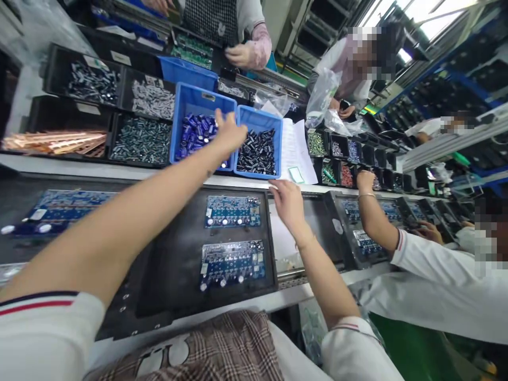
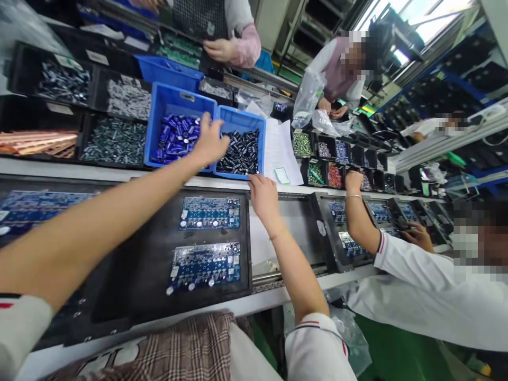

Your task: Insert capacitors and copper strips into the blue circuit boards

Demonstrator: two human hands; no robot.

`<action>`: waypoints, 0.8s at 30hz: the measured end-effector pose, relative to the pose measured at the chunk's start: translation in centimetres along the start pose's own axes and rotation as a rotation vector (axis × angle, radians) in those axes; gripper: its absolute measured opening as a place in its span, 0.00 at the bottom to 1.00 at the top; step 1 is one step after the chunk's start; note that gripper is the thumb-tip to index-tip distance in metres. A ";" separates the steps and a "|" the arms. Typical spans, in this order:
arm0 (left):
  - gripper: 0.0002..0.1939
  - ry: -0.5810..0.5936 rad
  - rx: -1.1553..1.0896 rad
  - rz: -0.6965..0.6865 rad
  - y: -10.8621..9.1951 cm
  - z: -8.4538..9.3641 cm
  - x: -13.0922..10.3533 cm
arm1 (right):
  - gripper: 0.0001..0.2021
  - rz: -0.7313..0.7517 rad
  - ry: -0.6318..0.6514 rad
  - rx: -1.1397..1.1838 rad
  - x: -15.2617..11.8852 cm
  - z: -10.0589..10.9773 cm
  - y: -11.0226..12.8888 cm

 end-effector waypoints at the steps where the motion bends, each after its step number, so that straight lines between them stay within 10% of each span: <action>1: 0.28 -0.003 0.074 -0.006 0.5 -2.1 -0.4 | 0.16 -0.021 0.035 -0.014 2.1 -0.8 -1.4; 6: 0.30 0.114 0.329 0.035 3.2 -9.8 -1.9 | 0.16 -0.006 0.140 0.005 8.4 -5.9 -4.5; 13: 0.24 0.159 0.396 -0.129 4.7 -10.2 1.3 | 0.12 -0.025 0.107 0.098 10.5 -6.3 -6.6; 17: 0.22 0.265 0.471 -0.192 4.4 -9.5 1.3 | 0.09 -0.051 -0.008 0.262 6.8 -2.9 -5.4; 24: 0.23 0.323 0.374 -0.216 2.3 -9.0 2.7 | 0.11 0.062 0.292 0.366 -3.8 -1.8 0.3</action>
Point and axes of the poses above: each hand's wrist, its own x-axis towards the middle knuckle, its own z-axis out of the back of the hand, y = z × x, the point moved 1 cm from there along x, towards the middle knuckle, and after that the axes turned 5 degrees about -x, right-handed, at the moved point
